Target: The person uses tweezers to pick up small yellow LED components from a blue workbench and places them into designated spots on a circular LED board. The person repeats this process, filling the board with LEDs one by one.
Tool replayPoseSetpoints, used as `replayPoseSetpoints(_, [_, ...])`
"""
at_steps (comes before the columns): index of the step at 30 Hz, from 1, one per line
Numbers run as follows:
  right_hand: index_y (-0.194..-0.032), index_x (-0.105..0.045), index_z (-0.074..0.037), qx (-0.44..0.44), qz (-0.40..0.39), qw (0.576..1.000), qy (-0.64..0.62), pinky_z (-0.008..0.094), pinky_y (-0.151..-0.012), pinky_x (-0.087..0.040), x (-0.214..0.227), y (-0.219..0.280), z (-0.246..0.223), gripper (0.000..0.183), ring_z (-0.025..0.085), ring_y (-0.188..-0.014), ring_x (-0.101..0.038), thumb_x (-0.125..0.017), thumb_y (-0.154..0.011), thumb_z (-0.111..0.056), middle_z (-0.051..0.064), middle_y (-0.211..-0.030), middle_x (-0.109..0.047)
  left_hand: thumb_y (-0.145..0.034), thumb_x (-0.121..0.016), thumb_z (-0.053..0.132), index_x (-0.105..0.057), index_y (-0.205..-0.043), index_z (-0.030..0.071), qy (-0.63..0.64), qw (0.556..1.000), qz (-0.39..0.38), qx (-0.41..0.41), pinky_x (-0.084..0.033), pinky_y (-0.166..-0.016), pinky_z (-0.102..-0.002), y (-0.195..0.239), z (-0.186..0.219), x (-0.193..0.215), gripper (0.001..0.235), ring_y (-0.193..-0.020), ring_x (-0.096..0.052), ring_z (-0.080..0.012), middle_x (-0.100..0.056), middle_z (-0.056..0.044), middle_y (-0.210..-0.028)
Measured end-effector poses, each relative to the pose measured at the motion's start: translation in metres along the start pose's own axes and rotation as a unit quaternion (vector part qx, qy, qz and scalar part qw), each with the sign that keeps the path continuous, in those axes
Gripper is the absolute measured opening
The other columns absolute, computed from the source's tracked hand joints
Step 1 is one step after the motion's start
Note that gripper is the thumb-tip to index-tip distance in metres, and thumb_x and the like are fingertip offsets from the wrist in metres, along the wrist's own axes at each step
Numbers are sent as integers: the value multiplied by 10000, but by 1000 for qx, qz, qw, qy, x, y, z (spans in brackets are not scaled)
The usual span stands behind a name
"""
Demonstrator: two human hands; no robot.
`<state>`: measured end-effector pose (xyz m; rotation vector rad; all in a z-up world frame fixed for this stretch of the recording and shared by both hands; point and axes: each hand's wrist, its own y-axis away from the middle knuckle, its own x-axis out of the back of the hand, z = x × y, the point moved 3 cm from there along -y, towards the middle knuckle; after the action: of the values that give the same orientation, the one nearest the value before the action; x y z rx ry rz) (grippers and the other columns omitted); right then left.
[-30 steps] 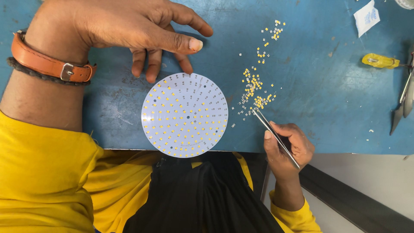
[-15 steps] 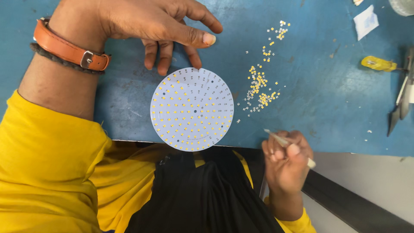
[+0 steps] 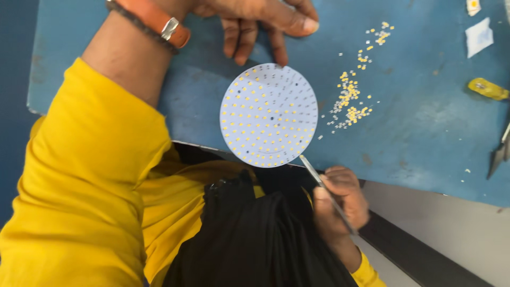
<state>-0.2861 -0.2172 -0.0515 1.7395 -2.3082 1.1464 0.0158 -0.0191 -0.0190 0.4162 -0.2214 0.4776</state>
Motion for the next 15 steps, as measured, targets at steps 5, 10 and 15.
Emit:
replayPoseSetpoints(5, [-948, -653, -6, 35, -41, 993, 105, 495, -995, -530, -17, 7, -7, 145, 223, -768, -614, -750, -890, -97, 90, -809, -618, -953, -587, 599, -485, -1492, 81, -2, 999, -9, -41, -620, -471, -299, -5, -7, 0, 755, -514, -707, -151, -781, -201, -1065])
replayPoseSetpoints(10, [-939, -669, -20, 30, -55, 990, 130, 484, -986, -504, -18, 4, -8, 140, 224, -759, -624, -763, -864, -91, 74, -788, -635, -947, -553, 606, -474, -1469, 104, 3, 1000, -15, -17, -625, -464, -313, -11, -9, -2, 728, -508, -710, -145, -780, -187, -1048])
replayPoseSetpoints(15, [-928, -664, -27, 42, -61, 989, 131, 473, -953, -498, -20, -1, -9, 144, 232, -762, -635, -772, -863, -96, 67, -795, -662, -951, -573, 586, -491, -1470, 88, -2, 999, -1, -33, -615, -464, -306, -6, -7, -1, 725, -509, -709, -167, -777, -193, -1038])
